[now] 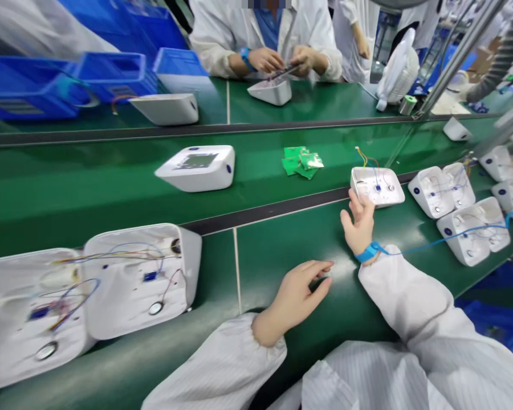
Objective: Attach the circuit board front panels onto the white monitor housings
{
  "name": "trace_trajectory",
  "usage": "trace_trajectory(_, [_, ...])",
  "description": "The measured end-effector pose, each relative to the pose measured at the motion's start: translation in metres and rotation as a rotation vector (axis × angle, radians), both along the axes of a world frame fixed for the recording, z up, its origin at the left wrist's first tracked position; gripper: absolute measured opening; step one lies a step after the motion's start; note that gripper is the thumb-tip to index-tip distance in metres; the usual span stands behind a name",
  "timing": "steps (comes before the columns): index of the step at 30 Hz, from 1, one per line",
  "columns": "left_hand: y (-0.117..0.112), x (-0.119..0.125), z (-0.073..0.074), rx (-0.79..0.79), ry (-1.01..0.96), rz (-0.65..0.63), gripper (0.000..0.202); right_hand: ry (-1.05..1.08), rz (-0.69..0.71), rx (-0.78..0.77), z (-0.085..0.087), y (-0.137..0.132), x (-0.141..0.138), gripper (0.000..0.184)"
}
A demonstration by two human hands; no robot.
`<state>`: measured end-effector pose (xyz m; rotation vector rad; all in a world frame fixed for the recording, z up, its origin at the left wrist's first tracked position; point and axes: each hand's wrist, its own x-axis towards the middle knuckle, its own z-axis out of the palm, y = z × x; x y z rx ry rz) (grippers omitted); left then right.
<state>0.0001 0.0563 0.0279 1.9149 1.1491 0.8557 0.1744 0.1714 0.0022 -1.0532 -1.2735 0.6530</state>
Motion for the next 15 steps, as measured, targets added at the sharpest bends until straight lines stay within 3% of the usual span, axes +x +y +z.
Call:
trace_trajectory(5, [0.002,-0.003,0.000,0.011,0.039,-0.015,0.024,-0.229,0.026,0.039,0.008,-0.038,0.006,0.064])
trace_trajectory(9, [0.002,-0.003,0.000,0.010,0.042,-0.018,0.024,-0.589,-0.012,0.206,0.030,-0.061,0.023,0.045])
trace_trajectory(12, [0.001,-0.003,0.000,0.011,0.042,-0.021,0.024,-0.897,-0.112,0.409,0.048,-0.082,0.054,0.044])
trace_trajectory(15, [0.000,-0.003,0.000,0.011,0.048,-0.020,0.025,-1.005,-0.294,0.385,0.057,-0.093,0.099,0.040])
